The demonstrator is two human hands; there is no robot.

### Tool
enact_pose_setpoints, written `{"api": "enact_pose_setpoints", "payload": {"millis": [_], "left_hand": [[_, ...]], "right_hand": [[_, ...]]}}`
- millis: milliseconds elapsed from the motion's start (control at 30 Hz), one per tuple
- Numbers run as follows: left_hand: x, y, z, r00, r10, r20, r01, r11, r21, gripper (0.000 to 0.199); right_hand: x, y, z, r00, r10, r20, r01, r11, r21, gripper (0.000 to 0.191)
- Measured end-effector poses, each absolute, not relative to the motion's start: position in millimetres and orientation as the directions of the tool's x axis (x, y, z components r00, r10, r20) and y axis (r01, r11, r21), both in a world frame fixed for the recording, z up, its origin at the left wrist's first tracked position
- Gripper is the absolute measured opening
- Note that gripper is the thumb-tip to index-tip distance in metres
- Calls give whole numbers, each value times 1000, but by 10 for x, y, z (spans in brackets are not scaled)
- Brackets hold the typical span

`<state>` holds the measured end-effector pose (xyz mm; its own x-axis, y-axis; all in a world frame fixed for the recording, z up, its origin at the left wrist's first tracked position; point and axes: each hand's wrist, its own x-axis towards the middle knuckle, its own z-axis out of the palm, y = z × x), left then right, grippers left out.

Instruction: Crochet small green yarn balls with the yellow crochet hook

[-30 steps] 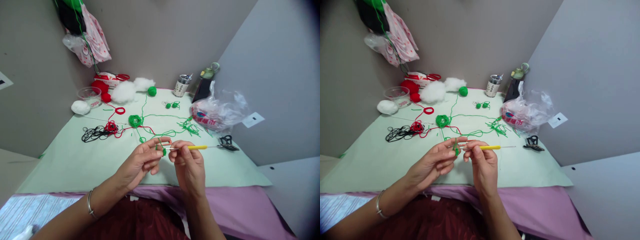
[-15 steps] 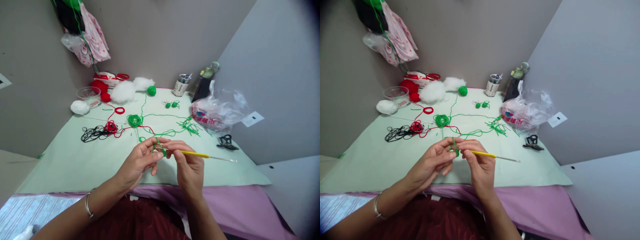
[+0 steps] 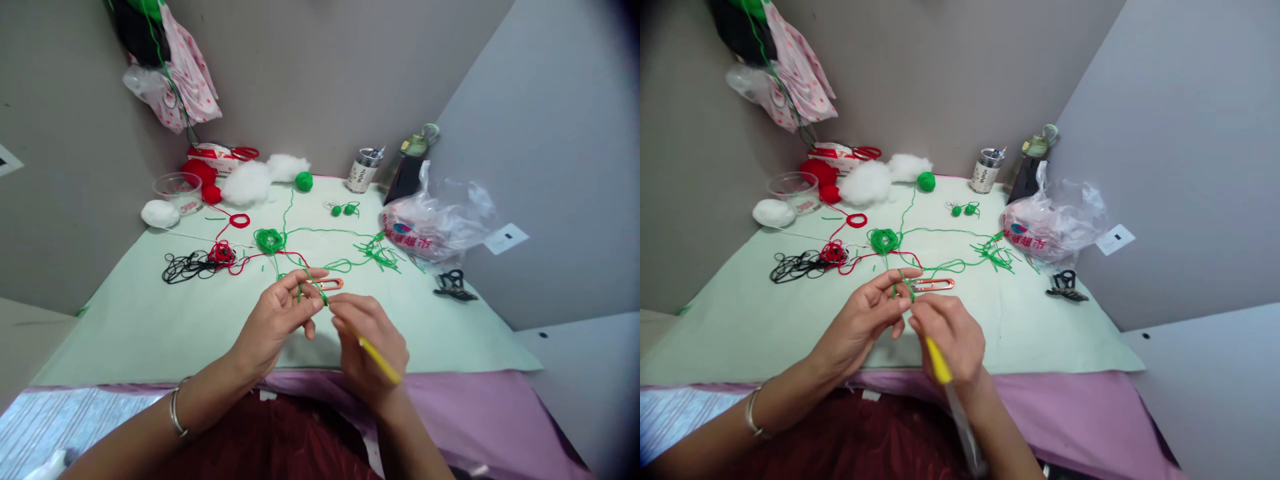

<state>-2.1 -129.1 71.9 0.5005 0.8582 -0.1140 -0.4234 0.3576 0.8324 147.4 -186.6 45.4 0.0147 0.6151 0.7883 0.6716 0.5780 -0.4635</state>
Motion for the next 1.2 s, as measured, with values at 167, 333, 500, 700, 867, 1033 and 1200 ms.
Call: {"api": "enact_pose_setpoints", "payload": {"millis": [167,333,500,700,867,1033,1200], "left_hand": [[-21,-1251,680,616,758,-216,-454,565,688,32],[-11,-1281,725,545,824,-155,-441,439,783,29],[35,-1317,718,549,815,-187,-459,480,748,41],[-29,-1219,721,629,750,-204,-459,570,681,25],[-18,-1258,730,628,766,-138,-429,489,760,23],[-11,-1256,702,559,823,-100,-400,374,837,23],[-12,-1250,681,548,835,-54,-354,289,890,35]], "right_hand": [[1441,-1837,445,136,608,782,642,547,-537,31],[1436,-1773,521,335,748,573,238,521,-819,23],[1401,-1758,379,152,568,809,688,527,-499,30],[1503,-1782,496,384,686,618,286,548,-786,21],[1481,-1773,571,330,790,517,77,523,-849,17],[1450,-1762,541,281,792,542,124,530,-839,21],[1467,-1752,535,186,802,567,187,537,-822,24]]}}
